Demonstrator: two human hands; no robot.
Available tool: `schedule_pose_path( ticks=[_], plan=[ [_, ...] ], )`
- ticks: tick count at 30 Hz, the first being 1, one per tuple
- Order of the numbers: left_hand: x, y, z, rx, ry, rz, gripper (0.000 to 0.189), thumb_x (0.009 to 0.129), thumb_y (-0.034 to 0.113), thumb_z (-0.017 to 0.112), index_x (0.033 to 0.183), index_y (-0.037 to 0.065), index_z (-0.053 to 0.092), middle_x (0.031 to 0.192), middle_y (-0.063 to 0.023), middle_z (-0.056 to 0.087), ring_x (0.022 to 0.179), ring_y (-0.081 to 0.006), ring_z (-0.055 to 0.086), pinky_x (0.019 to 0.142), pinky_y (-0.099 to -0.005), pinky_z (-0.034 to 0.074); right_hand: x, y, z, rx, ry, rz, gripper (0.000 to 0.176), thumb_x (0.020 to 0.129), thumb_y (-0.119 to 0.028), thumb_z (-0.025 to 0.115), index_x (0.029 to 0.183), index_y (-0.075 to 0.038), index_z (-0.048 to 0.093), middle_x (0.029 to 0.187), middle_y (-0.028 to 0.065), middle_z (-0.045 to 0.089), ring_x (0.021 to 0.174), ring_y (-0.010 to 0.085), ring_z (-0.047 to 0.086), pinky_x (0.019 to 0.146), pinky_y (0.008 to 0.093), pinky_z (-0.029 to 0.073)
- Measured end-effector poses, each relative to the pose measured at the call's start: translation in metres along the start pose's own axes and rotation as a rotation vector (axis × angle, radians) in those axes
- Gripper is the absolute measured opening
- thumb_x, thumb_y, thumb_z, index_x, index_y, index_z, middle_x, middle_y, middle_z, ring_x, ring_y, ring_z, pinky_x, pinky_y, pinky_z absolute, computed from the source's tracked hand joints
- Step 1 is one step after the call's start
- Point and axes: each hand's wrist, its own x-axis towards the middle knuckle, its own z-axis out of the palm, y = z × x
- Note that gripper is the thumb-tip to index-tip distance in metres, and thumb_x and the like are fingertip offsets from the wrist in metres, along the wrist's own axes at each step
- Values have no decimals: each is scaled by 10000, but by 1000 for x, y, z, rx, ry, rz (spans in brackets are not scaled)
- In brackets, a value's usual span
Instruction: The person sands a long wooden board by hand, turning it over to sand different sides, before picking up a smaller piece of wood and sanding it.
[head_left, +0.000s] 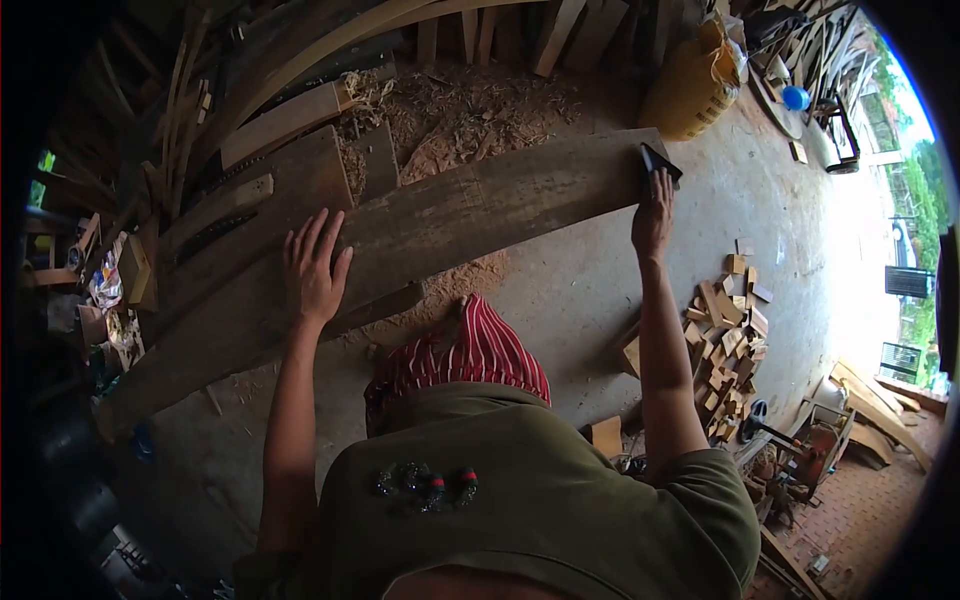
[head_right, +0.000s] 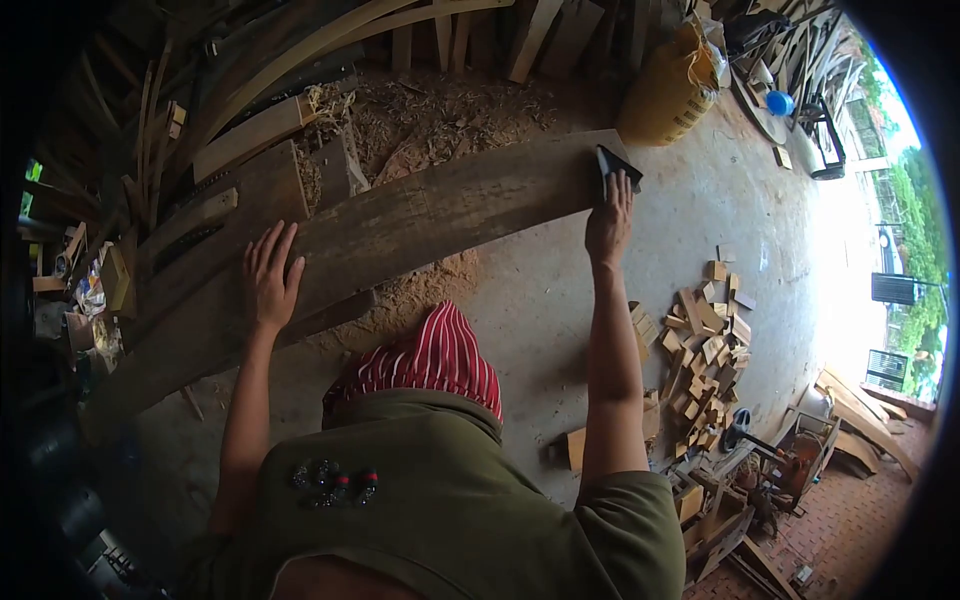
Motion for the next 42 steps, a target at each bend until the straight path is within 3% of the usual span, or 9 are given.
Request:
schedule_pose_path(
  ticks=[4, 8, 14, 18, 22, 28, 32, 38, 42],
  plan=[
    [0, -2, 3, -13, 22, 0, 496, 982, 340, 520, 1456, 210, 459, 1461, -77, 467, 1324, -306, 445, 1141, -522, 272, -10, -50, 5, 9, -8, 105, 522, 843, 19, 449, 1364, 53, 481, 1496, 224, 406, 1404, 381, 358, 1186, 443, 259],
    [1, 2, -1, -3, 0, -15, 493, 973, 330, 536, 1445, 204, 474, 1452, -82, 474, 1314, -309, 454, 1136, -521, 278, -58, -138, -24, 268, -300, -253, 673, 756, 100, 462, 1423, 10, 448, 1536, 192, 364, 1448, 344, 308, 1201, 457, 230],
    [1, 2, -3, 2, 11, -10, 493, 965, 325, 552, 1436, 197, 485, 1442, -84, 482, 1307, -310, 459, 1133, -516, 283, 7, 27, 7, 10, -1, 3, 471, 937, -24, 449, 1405, 29, 458, 1504, 223, 398, 1415, 382, 339, 1178, 472, 254],
    [2, 5, -6, -7, 4, -19, 502, 958, 331, 566, 1434, 191, 486, 1441, -80, 484, 1312, -308, 453, 1136, -512, 280, 2, -8, 15, 4, 13, 61, 474, 944, -38, 415, 1410, 48, 446, 1504, 221, 401, 1423, 374, 333, 1189, 468, 233],
    [2, 6, -7, -28, 5, -28, 514, 950, 342, 584, 1430, 186, 489, 1446, -77, 480, 1319, -312, 446, 1141, -503, 277, -54, -125, -20, 284, -270, -245, 594, 840, 59, 393, 1430, 14, 442, 1532, 205, 370, 1450, 360, 300, 1202, 475, 211],
    [0, 2, -4, -24, 14, -19, 527, 949, 366, 590, 1432, 183, 486, 1444, -80, 487, 1325, -302, 445, 1143, -505, 274, 16, 11, 14, 36, 56, -207, 421, 977, -67, 415, 1383, 18, 485, 1464, 253, 433, 1369, 401, 400, 1154, 482, 285],
    [-1, 3, -5, 2, 4, -44, 529, 950, 375, 592, 1432, 185, 486, 1441, -81, 491, 1327, -296, 444, 1144, -507, 275, 51, 64, 34, -48, -56, 132, 463, 999, -188, 420, 1379, 72, 464, 1464, 272, 425, 1377, 399, 386, 1155, 464, 292],
    [-3, 0, 0, 10, 5, -52, 529, 956, 419, 579, 1425, 189, 497, 1430, -71, 499, 1322, -288, 452, 1145, -507, 281, 9, -80, 2, 160, -312, -323, 642, 832, 18, 420, 1472, -28, 397, 1544, 172, 360, 1424, 374, 332, 1182, 475, 247],
    [-4, 0, 2, 14, -12, -78, 536, 957, 426, 571, 1430, 186, 496, 1448, -63, 488, 1347, -280, 430, 1159, -499, 264, 70, 3, 40, 34, -204, -380, 574, 885, -36, 430, 1458, -38, 411, 1526, 166, 388, 1410, 370, 354, 1164, 480, 283]
  ],
)
